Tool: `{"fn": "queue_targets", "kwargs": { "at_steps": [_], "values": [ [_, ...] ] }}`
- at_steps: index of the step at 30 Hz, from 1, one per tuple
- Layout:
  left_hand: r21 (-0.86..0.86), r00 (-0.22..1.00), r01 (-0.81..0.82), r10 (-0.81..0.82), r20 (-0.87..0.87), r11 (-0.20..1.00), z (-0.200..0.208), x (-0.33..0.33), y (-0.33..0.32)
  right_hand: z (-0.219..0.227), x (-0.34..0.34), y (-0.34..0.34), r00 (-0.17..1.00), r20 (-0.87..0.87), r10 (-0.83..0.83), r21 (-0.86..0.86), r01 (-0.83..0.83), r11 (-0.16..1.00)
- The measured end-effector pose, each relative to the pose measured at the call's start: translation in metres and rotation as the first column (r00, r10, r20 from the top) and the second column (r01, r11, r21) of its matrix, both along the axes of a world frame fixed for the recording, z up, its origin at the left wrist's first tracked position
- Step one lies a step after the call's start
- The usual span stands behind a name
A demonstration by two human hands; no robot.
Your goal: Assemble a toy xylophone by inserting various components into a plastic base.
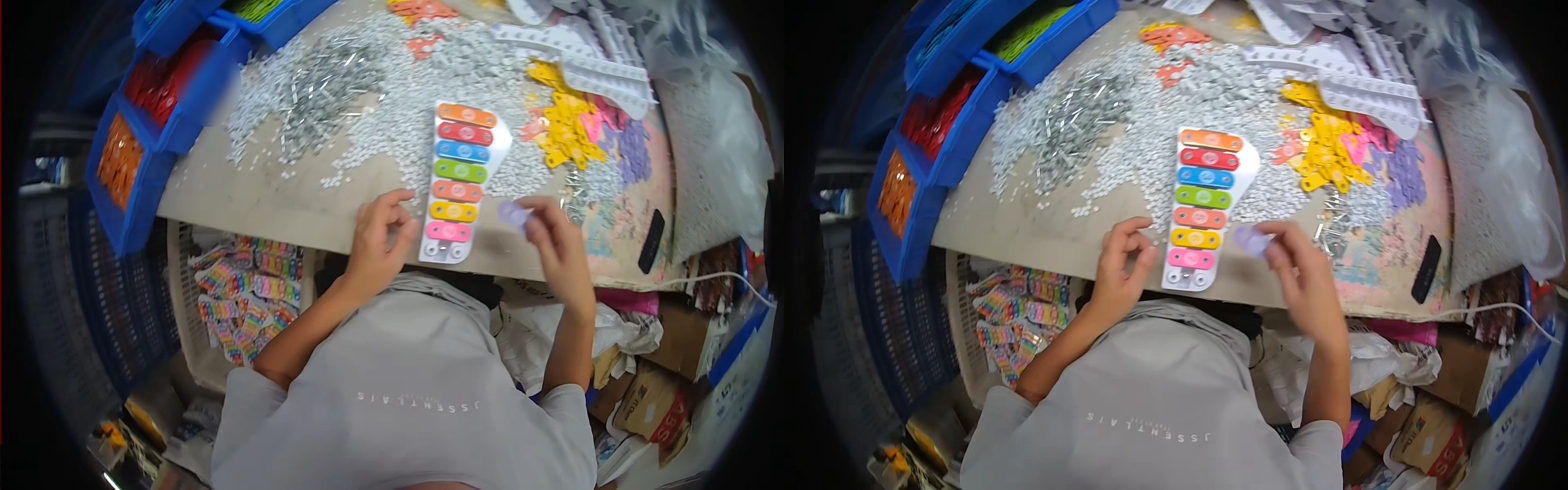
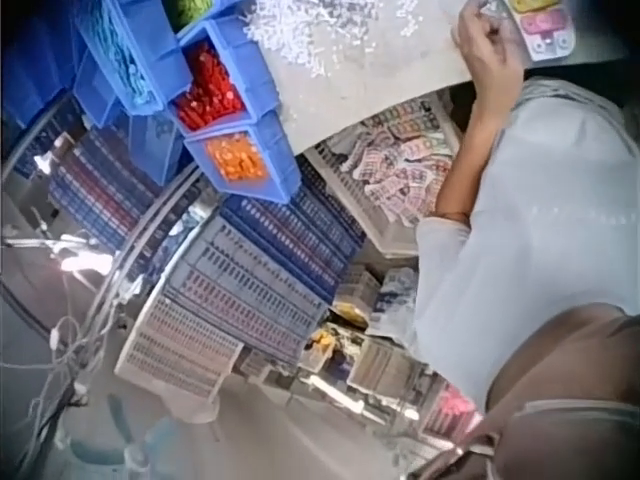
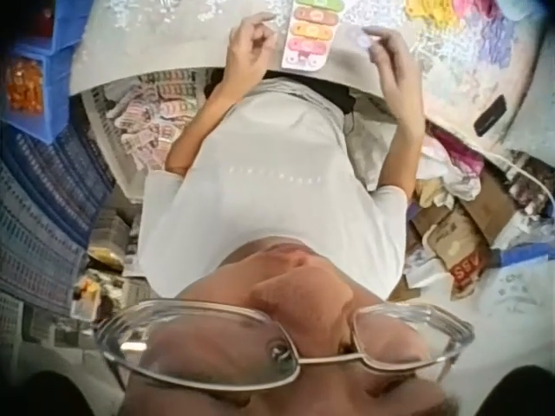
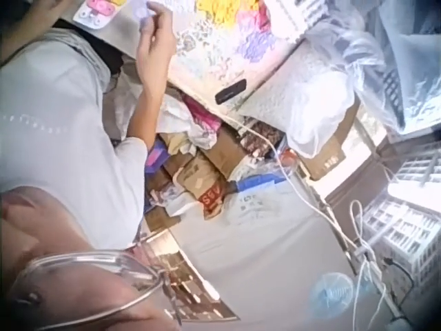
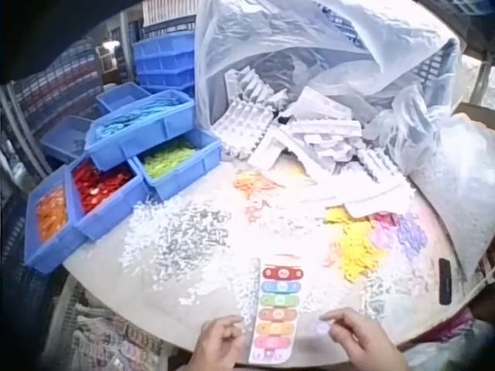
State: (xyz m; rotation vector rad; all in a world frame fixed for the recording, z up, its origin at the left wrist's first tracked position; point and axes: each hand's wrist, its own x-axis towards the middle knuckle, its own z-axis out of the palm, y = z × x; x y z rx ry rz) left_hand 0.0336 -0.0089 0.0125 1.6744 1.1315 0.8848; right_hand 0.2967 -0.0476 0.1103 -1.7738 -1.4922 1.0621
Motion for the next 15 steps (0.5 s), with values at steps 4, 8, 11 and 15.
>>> {"fn": "queue_targets", "kwargs": {
  "at_steps": [4,8,11,15],
  "values": [
    [0.024,1.0,0.03,-0.029,-0.008,0.999,0.001,0.002,-0.006,-0.004,-0.046,-0.007,0.987,-0.124,0.106,-0.154,-0.124,0.98],
    [0.026,0.995,0.096,-0.095,-0.039,0.995,0.001,-0.002,-0.011,-0.02,-0.066,-0.009,0.987,-0.062,0.15,-0.145,-0.158,0.977],
    [0.054,0.977,0.173,-0.164,-0.133,0.984,0.004,-0.004,-0.009,-0.019,-0.071,-0.01,0.989,-0.014,0.146,-0.144,-0.147,0.979],
    [0.066,0.985,0.14,-0.132,-0.11,0.988,0.003,-0.005,-0.008,-0.023,-0.071,-0.01,0.992,0.084,0.096,-0.165,-0.081,0.983]
  ]
}}
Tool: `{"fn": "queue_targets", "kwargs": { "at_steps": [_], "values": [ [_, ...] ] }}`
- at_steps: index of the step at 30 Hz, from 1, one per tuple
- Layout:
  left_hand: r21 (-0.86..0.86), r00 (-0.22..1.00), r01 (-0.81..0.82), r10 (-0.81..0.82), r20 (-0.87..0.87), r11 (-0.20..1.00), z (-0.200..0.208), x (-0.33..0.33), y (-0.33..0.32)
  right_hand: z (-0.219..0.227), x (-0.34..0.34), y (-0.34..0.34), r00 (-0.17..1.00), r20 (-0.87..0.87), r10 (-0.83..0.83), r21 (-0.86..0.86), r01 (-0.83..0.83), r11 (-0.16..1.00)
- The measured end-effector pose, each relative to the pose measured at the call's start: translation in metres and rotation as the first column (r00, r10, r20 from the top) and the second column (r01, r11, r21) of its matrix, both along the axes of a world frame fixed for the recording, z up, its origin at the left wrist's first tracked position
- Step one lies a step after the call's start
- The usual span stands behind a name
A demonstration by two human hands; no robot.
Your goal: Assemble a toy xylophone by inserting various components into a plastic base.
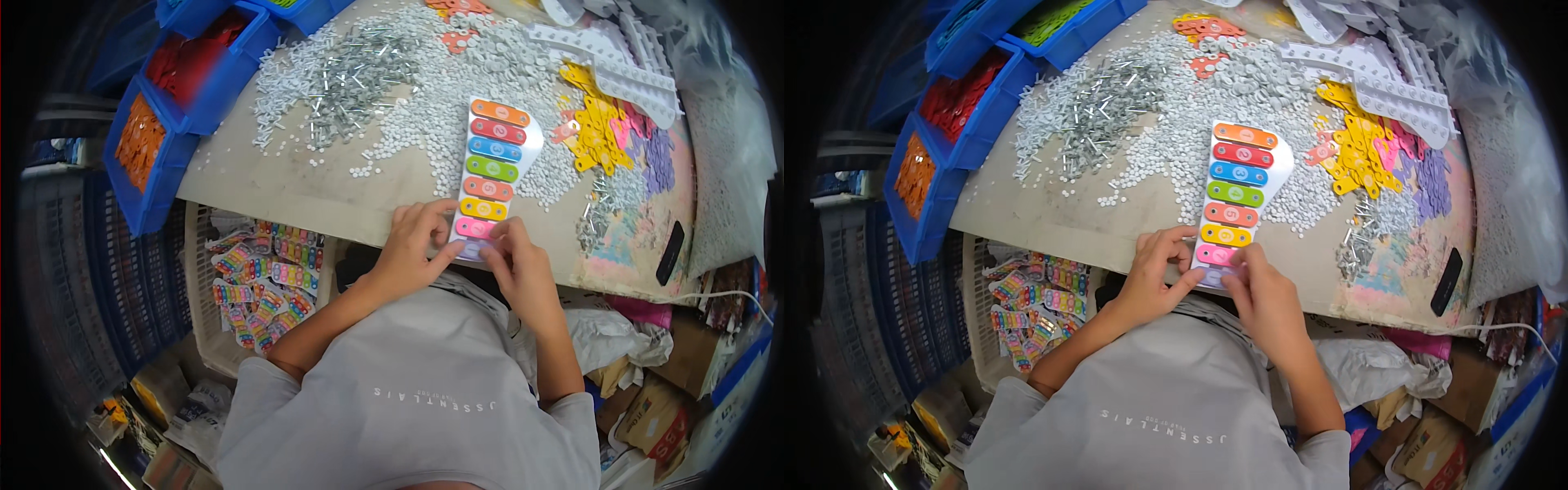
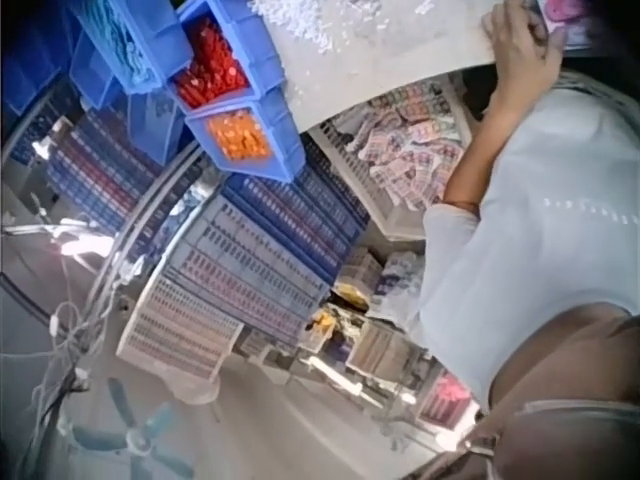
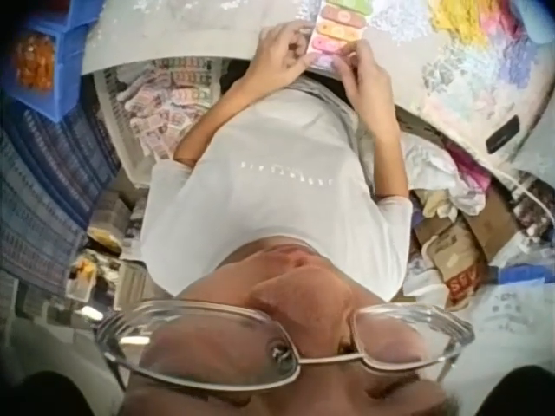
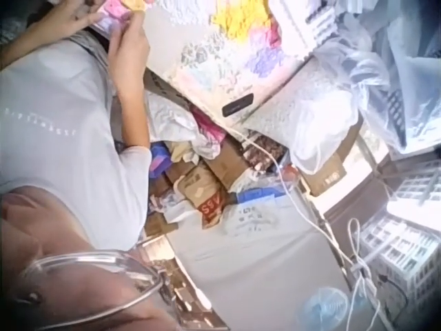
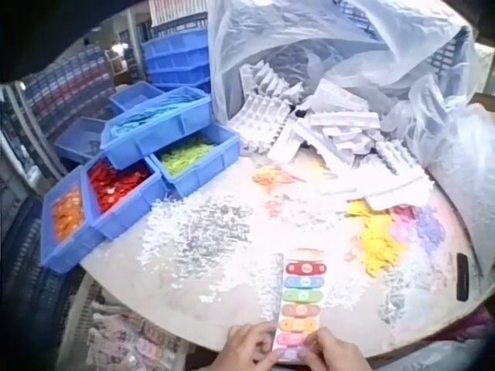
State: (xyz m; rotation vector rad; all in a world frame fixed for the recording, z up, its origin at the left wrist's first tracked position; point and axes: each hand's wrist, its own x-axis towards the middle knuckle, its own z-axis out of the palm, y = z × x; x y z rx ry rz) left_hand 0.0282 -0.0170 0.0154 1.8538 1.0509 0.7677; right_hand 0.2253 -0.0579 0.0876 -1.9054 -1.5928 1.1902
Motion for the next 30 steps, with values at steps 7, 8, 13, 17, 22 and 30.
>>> {"fn": "queue_targets", "kwargs": {
  "at_steps": [7,8,13,17,22,30],
  "values": [
    [0.012,1.0,-0.013,0.013,0.022,1.0,0.003,0.001,0.001,-0.035,0.02,-0.009,0.96,-0.205,-0.193,-0.022,0.193,0.981],
    [0.014,1.0,0.002,-0.002,0.026,1.0,0.002,0.0,0.0,-0.043,0.022,-0.014,0.961,-0.214,-0.174,-0.015,0.175,0.985],
    [0.308,0.964,-0.265,0.251,0.084,0.914,-0.007,-0.054,0.046,-0.07,0.029,-0.028,0.751,-0.507,-0.423,0.088,0.533,0.841],
    [0.421,0.779,-0.563,0.626,-0.016,0.711,0.006,-0.133,0.116,-0.082,0.024,-0.029,0.872,-0.29,-0.394,0.231,0.463,0.855],
    [0.47,0.792,-0.436,0.575,-0.204,0.768,-0.039,-0.178,0.171,-0.073,0.017,-0.029,0.897,-0.186,-0.4,0.33,0.441,0.835],
    [0.365,0.834,-0.444,0.526,-0.166,0.819,-0.051,-0.179,0.174,-0.061,0.044,-0.019,0.86,-0.175,-0.48,0.378,0.509,0.773]
  ]
}}
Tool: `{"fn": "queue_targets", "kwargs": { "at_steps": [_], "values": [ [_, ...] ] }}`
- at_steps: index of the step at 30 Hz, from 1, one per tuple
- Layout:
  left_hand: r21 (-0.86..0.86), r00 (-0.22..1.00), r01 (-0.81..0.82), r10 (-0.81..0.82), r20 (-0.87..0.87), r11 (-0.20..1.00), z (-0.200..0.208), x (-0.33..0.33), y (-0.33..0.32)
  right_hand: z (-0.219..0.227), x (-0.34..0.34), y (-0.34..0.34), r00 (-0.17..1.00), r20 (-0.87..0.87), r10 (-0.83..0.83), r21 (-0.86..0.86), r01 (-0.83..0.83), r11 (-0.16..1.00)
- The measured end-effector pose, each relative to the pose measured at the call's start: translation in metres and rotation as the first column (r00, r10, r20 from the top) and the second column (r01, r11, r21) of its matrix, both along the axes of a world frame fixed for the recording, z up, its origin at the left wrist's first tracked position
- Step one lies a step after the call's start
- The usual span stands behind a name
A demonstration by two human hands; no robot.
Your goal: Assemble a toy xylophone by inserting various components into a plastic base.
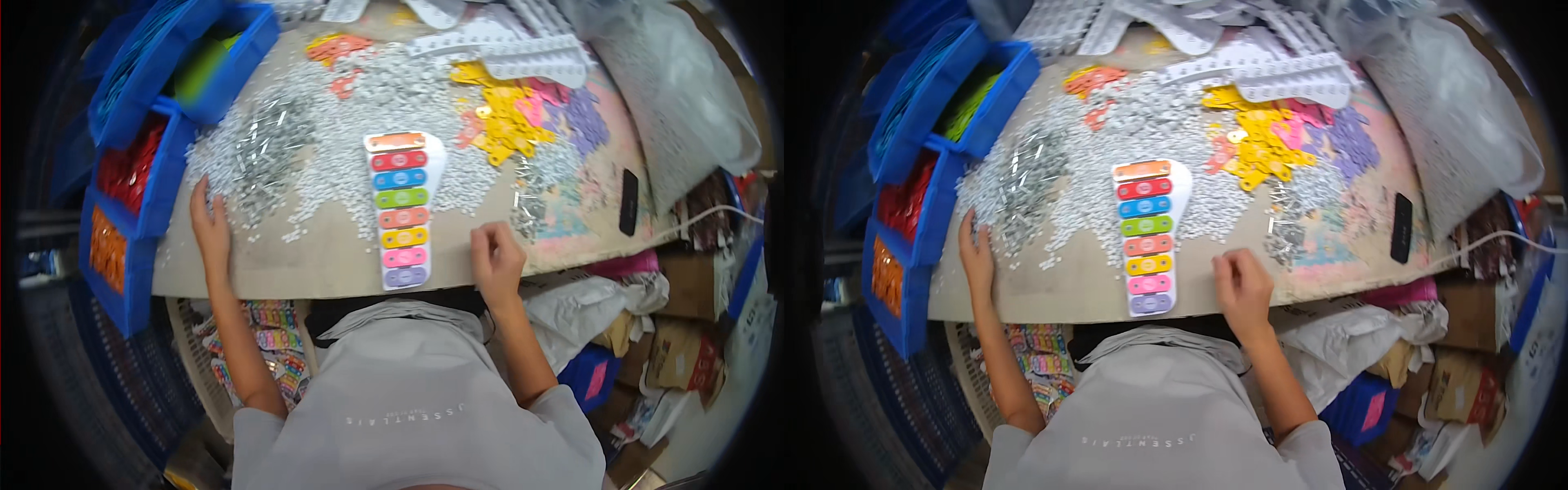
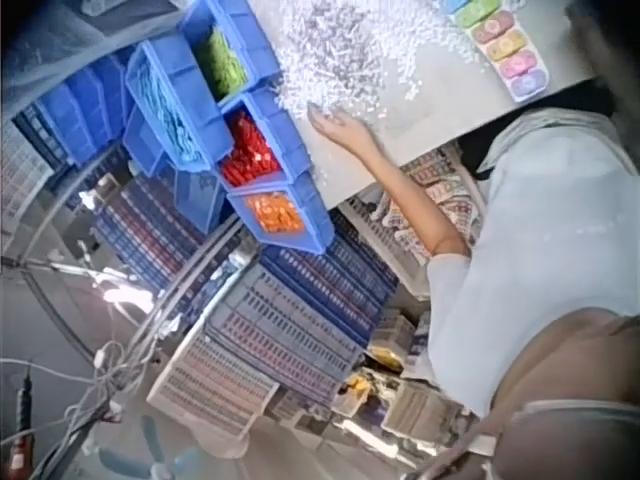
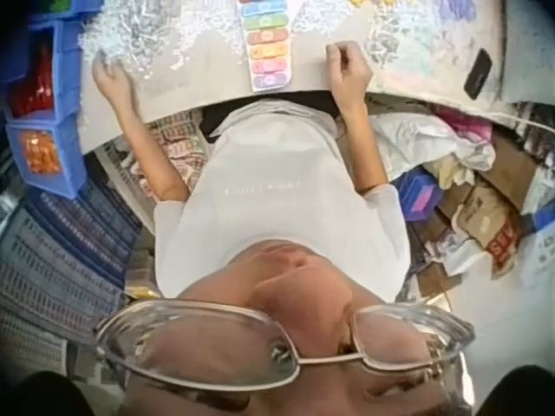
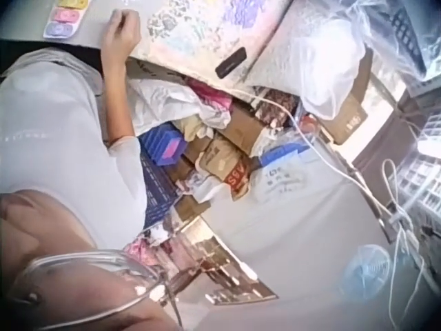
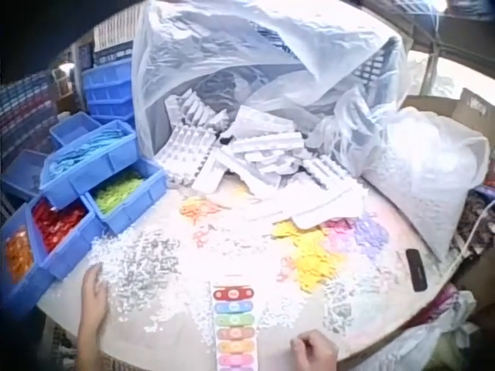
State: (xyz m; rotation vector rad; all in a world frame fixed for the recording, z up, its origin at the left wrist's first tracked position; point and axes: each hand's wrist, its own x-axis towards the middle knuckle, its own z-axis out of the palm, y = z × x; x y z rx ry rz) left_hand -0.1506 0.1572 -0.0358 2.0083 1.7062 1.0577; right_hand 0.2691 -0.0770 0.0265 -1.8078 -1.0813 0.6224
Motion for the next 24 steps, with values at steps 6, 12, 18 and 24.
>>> {"fn": "queue_targets", "kwargs": {
  "at_steps": [6,12,18,24],
  "values": [
    [-0.001,0.998,-0.053,0.053,0.037,0.999,0.007,0.018,0.0,0.014,0.112,0.022,0.737,0.471,-0.484,0.274,0.4,0.875],
    [0.012,0.998,-0.057,0.056,0.04,0.998,0.011,0.023,-0.001,-0.03,0.191,0.014,0.855,0.306,-0.419,0.11,0.406,0.907],
    [0.145,0.998,-0.057,0.054,0.024,0.988,0.02,0.026,-0.006,-0.05,0.198,0.014,0.805,0.358,-0.474,0.242,0.411,0.879],
    [0.162,0.995,-0.094,0.087,0.054,0.982,0.02,0.023,-0.004,-0.048,0.182,0.009,0.822,0.089,-0.563,0.393,0.49,0.778]
  ]
}}
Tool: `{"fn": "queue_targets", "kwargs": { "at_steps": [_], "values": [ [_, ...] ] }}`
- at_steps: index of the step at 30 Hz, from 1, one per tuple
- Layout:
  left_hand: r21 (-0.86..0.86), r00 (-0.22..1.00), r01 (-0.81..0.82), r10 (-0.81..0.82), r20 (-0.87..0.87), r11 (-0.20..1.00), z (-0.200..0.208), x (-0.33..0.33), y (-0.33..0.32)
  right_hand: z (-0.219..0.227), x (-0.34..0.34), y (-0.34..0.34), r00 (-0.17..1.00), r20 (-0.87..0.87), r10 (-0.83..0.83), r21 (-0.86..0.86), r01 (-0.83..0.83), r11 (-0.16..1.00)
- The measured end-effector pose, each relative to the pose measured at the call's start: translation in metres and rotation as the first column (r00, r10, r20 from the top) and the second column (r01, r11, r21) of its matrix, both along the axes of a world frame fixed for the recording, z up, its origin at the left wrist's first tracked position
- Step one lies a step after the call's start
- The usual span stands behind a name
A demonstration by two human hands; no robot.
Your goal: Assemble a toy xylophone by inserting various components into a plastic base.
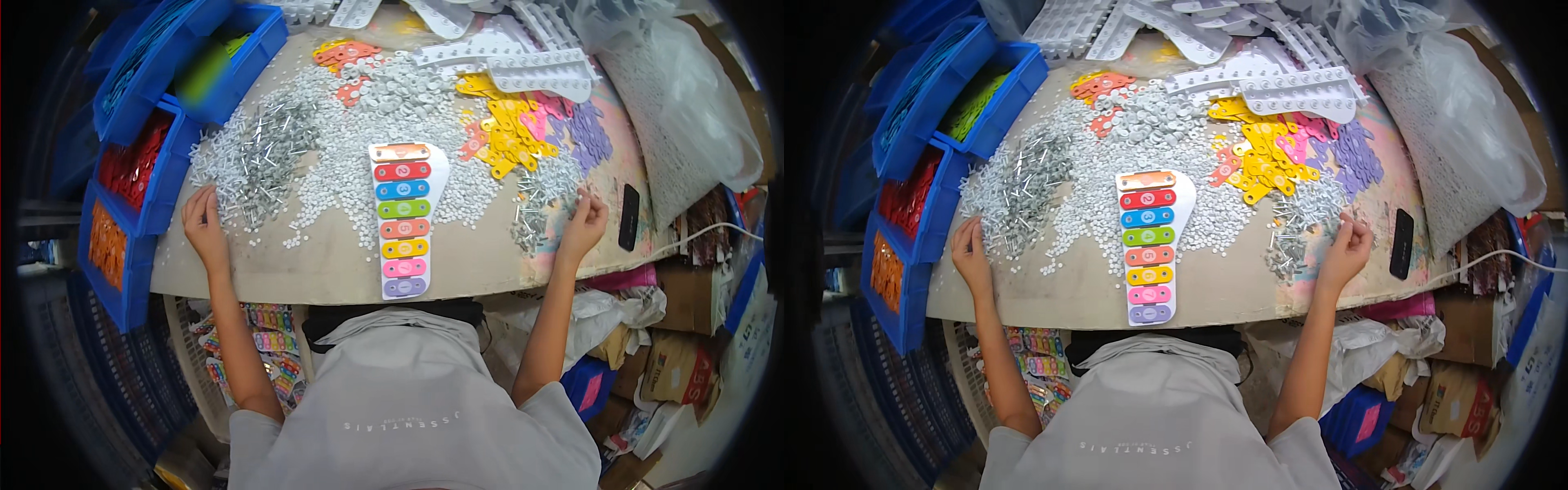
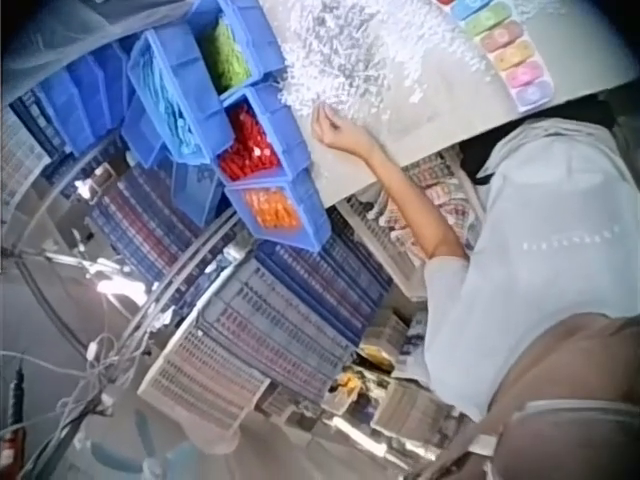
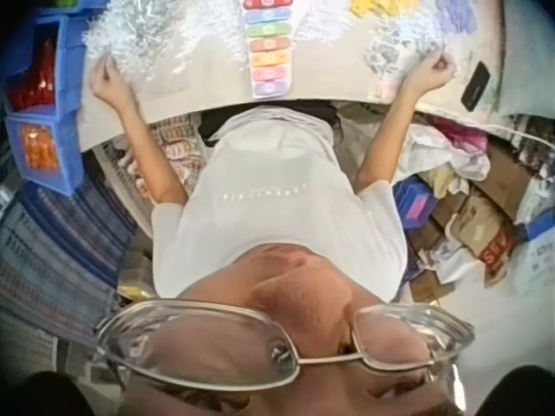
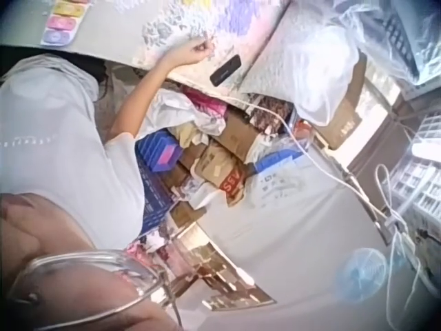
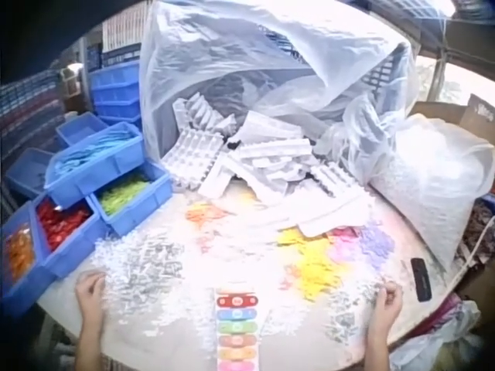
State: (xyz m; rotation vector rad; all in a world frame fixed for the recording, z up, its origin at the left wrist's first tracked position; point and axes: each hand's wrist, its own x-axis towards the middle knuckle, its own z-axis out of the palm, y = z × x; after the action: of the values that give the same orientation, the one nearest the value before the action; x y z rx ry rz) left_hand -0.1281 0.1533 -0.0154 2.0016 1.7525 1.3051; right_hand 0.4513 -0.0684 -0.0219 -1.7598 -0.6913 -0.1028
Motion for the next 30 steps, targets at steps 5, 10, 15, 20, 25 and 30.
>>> {"fn": "queue_targets", "kwargs": {
  "at_steps": [5,10,15,20,25,30],
  "values": [
    [0.088,0.996,-0.049,0.054,-0.064,0.995,0.002,-0.002,0.0,0.022,-0.038,0.013,0.997,-0.066,0.041,0.123,-0.033,0.992],
    [-0.073,0.833,0.142,-0.079,0.547,0.987,0.032,0.044,-0.023,0.056,-0.11,0.041,0.929,-0.223,0.297,0.05,-0.293,0.955],
    [-0.262,0.719,0.456,-0.179,0.671,0.85,0.062,0.131,-0.051,0.073,-0.144,0.082,0.609,-0.48,0.632,0.081,-0.686,0.723],
    [-0.385,0.647,0.664,-0.233,0.726,0.641,0.052,0.166,-0.026,0.073,-0.151,0.13,0.56,-0.456,0.691,-0.049,-0.792,0.609],
    [-0.348,0.459,0.827,-0.173,0.871,0.441,0.048,0.191,-0.008,0.058,-0.149,0.147,0.516,-0.482,0.708,-0.163,-0.847,0.506],
    [-0.37,0.471,0.838,-0.19,0.861,0.401,0.035,0.203,0.006,0.055,-0.145,0.152,0.521,-0.486,0.701,-0.188,-0.846,0.499]
  ]
}}
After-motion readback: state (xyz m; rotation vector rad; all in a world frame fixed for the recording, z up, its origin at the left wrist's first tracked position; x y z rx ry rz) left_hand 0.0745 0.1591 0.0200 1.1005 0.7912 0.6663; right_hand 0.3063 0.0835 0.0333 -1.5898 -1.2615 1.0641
